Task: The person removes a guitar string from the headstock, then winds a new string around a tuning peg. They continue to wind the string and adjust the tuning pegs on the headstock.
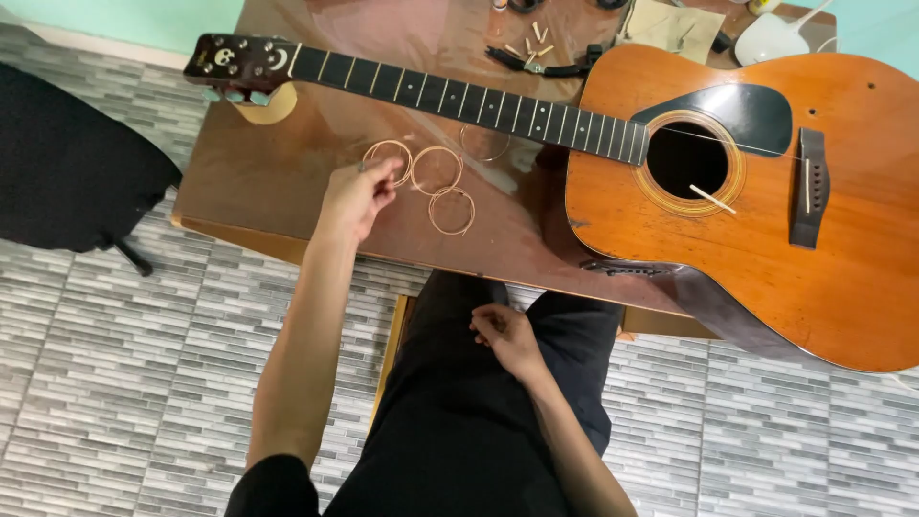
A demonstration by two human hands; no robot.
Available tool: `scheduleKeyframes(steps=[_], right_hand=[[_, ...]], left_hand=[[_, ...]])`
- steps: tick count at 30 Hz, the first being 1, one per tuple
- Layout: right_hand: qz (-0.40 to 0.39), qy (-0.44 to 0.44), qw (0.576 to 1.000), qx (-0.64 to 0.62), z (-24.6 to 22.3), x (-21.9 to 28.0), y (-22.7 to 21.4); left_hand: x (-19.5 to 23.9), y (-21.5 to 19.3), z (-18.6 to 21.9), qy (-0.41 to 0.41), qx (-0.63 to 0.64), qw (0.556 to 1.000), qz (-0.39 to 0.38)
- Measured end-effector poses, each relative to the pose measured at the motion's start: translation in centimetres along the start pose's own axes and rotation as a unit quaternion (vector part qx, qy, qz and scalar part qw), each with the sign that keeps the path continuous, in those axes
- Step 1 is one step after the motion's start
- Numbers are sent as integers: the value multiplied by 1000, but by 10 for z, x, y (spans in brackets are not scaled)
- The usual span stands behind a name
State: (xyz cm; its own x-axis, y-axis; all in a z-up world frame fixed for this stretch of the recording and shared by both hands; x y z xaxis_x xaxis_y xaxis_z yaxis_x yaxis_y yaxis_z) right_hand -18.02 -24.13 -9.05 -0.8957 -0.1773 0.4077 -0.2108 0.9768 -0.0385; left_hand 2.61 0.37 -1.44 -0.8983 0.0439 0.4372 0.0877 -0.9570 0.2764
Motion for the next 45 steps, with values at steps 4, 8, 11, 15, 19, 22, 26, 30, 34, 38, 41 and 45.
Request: scheduleKeyframes(steps=[4, 8, 11, 15, 19, 22, 26, 30, 34, 38, 41, 45], right_hand=[[-5, 4, 1000, -16, 10, -2, -4], [5, 1, 999, -42, 14, -2, -7], [-1, 3, 998, -61, 14, -1, -10], [-9, -6, 998, -68, 15, -3, -10], [-9, 3, 999, -51, 5, 1, -10], [-13, 19, 999, -42, 0, 2, -11], [-28, -20, 999, -36, -23, 11, -24], [27, -77, 997, 9, -105, 54, -68], [105, -145, 978, 111, -190, 88, -141], [247, -199, 882, 347, -217, 76, -234], [320, -175, 829, 425, -224, 69, -303], [361, -103, 799, 469, -223, 69, -368]], left_hand=[[-60, 15, 5, -10, 53, 999, -1], [-106, 15, -9, 0, 9, 998, 55], [-106, 20, -11, 11, -48, 992, 114], [-107, 17, -12, 54, -117, 979, 157], [-59, 20, 2, 98, -198, 961, 168], [-19, 10, -2, 129, -273, 940, 161], [68, 12, -1, 146, -215, 964, 57], [94, -12, 12, 247, -232, 940, 21], [36, -71, 69, 385, -349, 847, 113], [-40, -110, 127, 545, -558, 610, 136], [-104, -133, 137, 490, -653, 572, 80], [-226, -200, 88, 394, -509, 763, -52]])
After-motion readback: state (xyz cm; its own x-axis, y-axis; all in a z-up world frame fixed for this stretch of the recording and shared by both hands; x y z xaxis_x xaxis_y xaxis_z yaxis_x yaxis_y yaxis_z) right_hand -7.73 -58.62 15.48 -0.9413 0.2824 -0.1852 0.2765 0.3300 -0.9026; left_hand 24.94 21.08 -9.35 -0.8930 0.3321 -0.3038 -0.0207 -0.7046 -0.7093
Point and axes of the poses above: each hand's wrist, its own x-axis away from the middle knuckle, its own y-axis out of the palm, z = x × y, the point moved 3 cm from there along -x, towards the middle knuckle, and after that the axes turned 10 degrees about -z, right-handed, at the moved point
